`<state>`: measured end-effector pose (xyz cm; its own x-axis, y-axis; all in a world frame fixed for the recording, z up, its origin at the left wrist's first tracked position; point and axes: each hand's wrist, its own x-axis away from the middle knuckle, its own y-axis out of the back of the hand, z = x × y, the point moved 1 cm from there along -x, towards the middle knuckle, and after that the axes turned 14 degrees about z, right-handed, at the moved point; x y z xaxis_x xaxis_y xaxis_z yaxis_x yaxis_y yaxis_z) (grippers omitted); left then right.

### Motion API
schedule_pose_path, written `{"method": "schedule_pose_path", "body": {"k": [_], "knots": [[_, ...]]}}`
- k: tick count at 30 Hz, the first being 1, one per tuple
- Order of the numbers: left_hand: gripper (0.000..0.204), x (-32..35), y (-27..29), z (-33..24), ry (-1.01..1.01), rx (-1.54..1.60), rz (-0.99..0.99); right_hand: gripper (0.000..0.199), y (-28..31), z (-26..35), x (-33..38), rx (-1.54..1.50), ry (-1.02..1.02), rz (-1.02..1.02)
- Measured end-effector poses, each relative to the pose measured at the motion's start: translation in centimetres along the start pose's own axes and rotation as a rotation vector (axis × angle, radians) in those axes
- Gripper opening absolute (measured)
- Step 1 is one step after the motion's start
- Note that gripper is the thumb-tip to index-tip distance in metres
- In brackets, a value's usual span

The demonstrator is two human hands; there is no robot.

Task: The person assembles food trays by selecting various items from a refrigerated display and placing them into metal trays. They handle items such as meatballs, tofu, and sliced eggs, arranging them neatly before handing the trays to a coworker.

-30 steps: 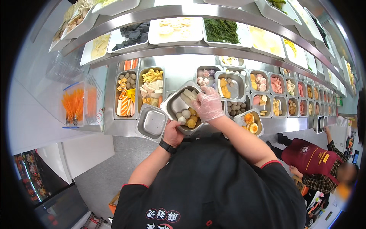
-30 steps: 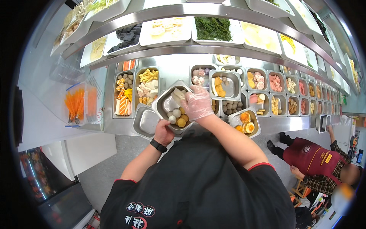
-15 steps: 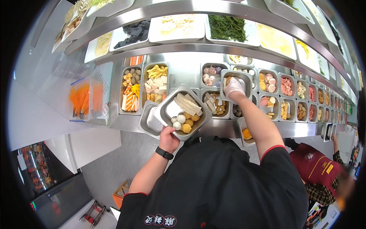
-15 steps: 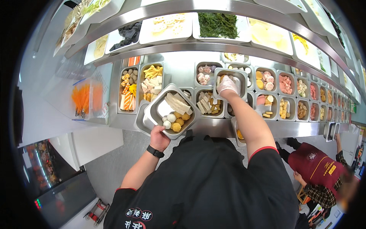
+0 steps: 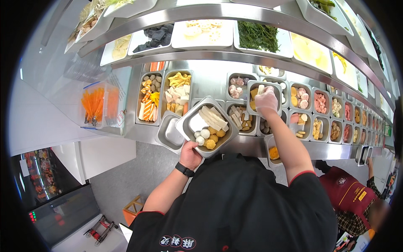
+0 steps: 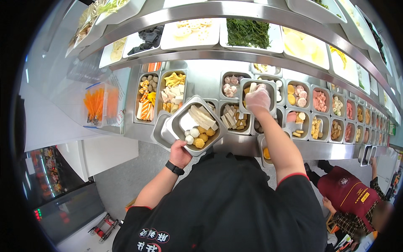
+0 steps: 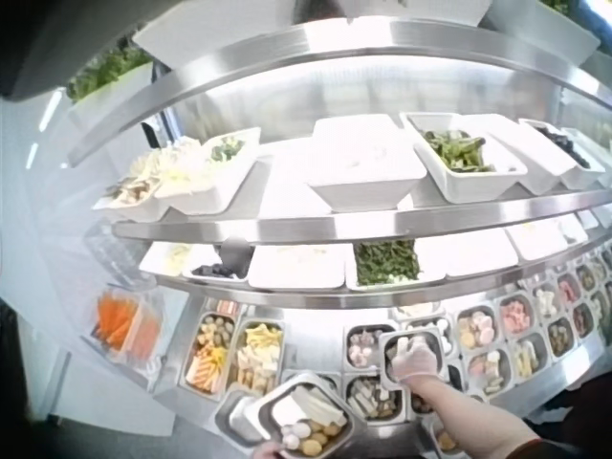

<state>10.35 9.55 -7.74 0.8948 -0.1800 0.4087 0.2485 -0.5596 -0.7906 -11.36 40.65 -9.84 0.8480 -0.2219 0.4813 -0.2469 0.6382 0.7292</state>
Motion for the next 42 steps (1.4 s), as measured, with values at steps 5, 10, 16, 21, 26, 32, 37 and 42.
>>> {"method": "schedule_pose_path", "body": {"k": [5,10,16,21,26,32,37,42], "knots": [[0.069,-0.7,0.4,-0.1,0.027,0.031,0.017,0.014,1.5,4.9,10.9,-0.244,0.515,0.237],[0.066,-1.5,0.0,-0.1,0.086,0.035,0.086,0.019,-0.5,9.7,14.6,0.030,0.695,0.297],[0.064,-1.4,0.2,0.2,0.089,-0.018,0.081,0.009,-2.6,9.3,13.9,0.323,0.926,-0.005],[0.065,-1.4,1.0,-0.1,0.086,0.034,0.061,0.007,-2.9,8.4,13.6,0.338,0.969,0.009],[0.064,-1.2,1.9,-0.4,0.059,-0.026,0.002,0.016,0.7,4.6,8.0,0.121,0.657,0.001],[0.064,-0.9,2.6,-0.6,0.065,-0.040,-0.019,0.044,2.5,-0.6,-1.2,0.403,0.396,0.277],[0.064,-0.3,2.0,0.0,0.062,-0.025,-0.018,0.068,-0.5,0.0,-3.2,0.763,0.312,0.443],[0.062,-0.1,1.6,0.4,0.051,-0.026,-0.047,0.075,-0.3,0.7,-3.4,0.630,0.150,0.536]]}}
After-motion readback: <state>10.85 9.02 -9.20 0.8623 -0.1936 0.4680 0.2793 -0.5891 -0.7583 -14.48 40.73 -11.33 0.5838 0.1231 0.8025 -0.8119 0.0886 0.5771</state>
